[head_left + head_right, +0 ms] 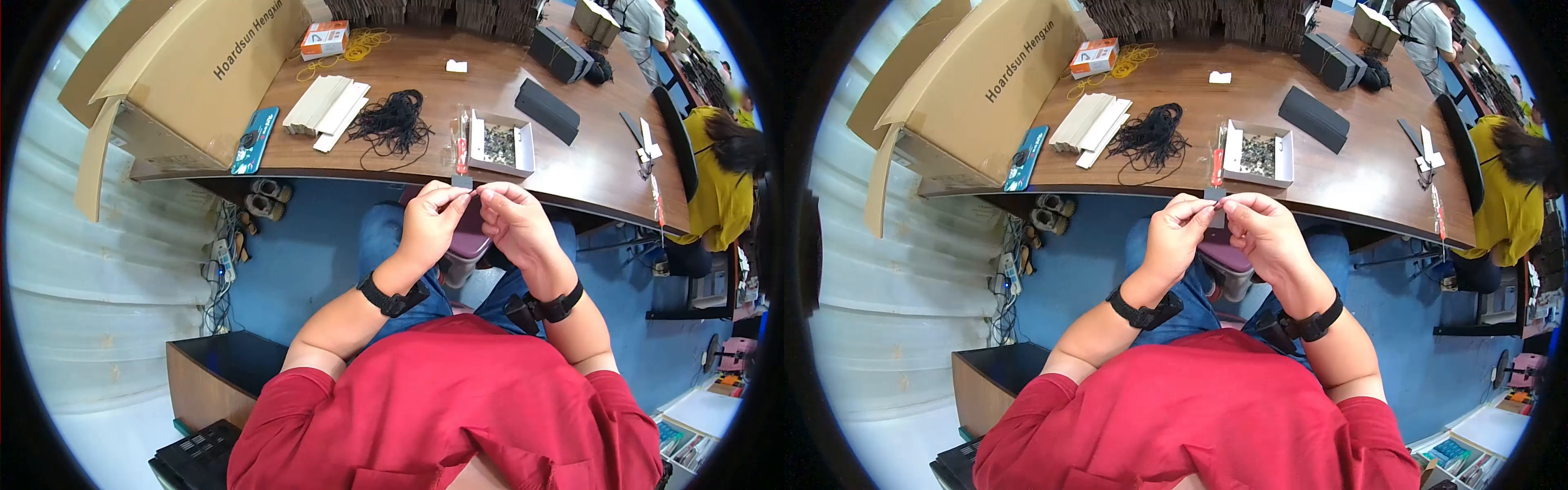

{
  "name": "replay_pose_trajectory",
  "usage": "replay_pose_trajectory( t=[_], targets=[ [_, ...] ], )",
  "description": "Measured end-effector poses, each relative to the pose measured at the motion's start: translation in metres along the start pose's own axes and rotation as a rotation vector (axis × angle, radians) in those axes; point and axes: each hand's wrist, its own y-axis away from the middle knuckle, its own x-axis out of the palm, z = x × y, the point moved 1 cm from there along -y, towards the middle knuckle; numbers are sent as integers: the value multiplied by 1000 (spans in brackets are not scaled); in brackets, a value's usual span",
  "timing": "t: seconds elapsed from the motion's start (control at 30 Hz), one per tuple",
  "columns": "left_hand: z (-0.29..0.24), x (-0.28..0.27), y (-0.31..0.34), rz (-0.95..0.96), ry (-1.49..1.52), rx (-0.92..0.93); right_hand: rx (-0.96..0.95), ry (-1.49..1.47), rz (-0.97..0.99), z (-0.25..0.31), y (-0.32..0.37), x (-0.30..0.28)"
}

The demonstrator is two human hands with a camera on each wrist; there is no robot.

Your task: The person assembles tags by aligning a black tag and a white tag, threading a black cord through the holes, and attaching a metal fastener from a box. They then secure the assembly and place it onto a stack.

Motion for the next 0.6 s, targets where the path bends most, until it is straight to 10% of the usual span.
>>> replay_pose_trajectory(
  t=[0.6],
  targets=[
    [1,-7,19,-5,-205,136,195,-149,-20,-24,-1,-9]
  ],
)
